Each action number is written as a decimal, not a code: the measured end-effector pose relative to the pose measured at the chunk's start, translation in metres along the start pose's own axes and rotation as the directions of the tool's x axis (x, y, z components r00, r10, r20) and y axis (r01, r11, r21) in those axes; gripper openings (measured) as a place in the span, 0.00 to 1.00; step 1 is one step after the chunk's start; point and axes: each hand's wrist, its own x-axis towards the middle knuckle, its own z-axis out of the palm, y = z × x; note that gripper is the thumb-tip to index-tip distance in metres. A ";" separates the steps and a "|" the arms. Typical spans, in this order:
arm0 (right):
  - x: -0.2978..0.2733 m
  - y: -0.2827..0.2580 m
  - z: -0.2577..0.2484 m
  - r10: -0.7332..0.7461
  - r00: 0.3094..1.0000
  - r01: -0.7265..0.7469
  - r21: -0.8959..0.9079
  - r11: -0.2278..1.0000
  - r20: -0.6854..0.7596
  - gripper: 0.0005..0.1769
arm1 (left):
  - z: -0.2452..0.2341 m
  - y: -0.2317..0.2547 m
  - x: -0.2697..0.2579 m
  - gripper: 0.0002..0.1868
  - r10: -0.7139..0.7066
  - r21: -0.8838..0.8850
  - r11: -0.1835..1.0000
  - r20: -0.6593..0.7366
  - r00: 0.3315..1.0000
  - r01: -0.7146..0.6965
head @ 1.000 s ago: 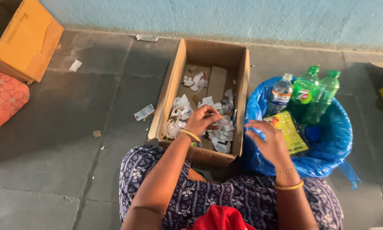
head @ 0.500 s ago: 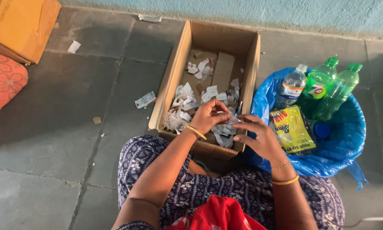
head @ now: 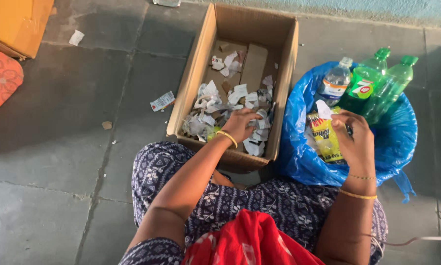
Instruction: The person sits on the floor and sorts small paper and plastic items from a cardboard box into a blue plastic bag. They handle items one at a time, occasionally unfolding or separating pieces before placing them into the bag.
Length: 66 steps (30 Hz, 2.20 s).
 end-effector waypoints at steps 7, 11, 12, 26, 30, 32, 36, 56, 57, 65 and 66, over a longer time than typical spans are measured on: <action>0.004 0.003 0.016 0.006 1.000 -0.006 -0.028 1.000 0.006 0.10 | 0.015 -0.003 0.007 0.22 -0.194 0.229 0.964 0.251 0.948 0.136; 0.007 -0.001 0.026 -0.012 0.998 0.014 -0.034 0.999 0.054 0.11 | 0.027 -0.035 0.006 0.18 -0.052 0.118 0.992 0.145 0.988 0.034; 0.006 -0.002 0.028 -0.022 0.998 0.025 -0.043 0.999 0.055 0.11 | 0.031 -0.041 0.007 0.17 -0.010 0.102 0.995 0.148 0.989 -0.005; 0.009 -0.024 0.052 -0.131 0.985 0.139 -0.064 0.988 0.114 0.11 | 0.009 0.011 0.008 0.18 -0.196 0.308 0.950 0.462 0.865 0.050; 0.010 -0.030 0.057 -0.129 0.983 0.144 -0.108 0.984 0.130 0.12 | 0.021 -0.001 0.003 0.20 -0.088 0.180 0.983 0.335 0.938 0.028; 0.010 -0.033 0.058 -0.116 0.984 0.134 -0.131 0.982 0.135 0.12 | 0.016 0.001 0.001 0.16 -0.196 0.163 0.973 0.191 0.962 0.165; 0.009 -0.038 0.058 -0.182 0.977 0.191 -0.085 0.978 0.110 0.11 | -0.001 0.016 0.001 0.12 -0.204 0.003 0.979 -0.049 0.978 0.204; 0.005 -0.041 0.073 -0.097 0.994 0.104 0.120 0.987 -0.057 0.08 | -0.035 0.052 0.002 0.22 -0.182 -0.568 0.817 -0.080 0.980 0.105; 0.008 -0.034 0.064 -0.080 0.993 0.086 0.067 0.994 -0.083 0.07 | -0.034 0.049 0.003 0.20 -0.180 -0.550 0.830 -0.108 0.978 0.092; 0.014 -0.003 0.007 0.082 0.915 -0.027 0.144 0.989 -0.394 0.10 | -0.026 0.040 0.004 0.12 -0.101 -0.483 0.875 -0.138 0.985 0.022; 0.014 -0.004 0.006 0.089 0.906 -0.029 0.150 0.988 -0.413 0.10 | -0.024 0.041 0.004 0.13 -0.133 -0.508 0.860 -0.111 0.985 0.059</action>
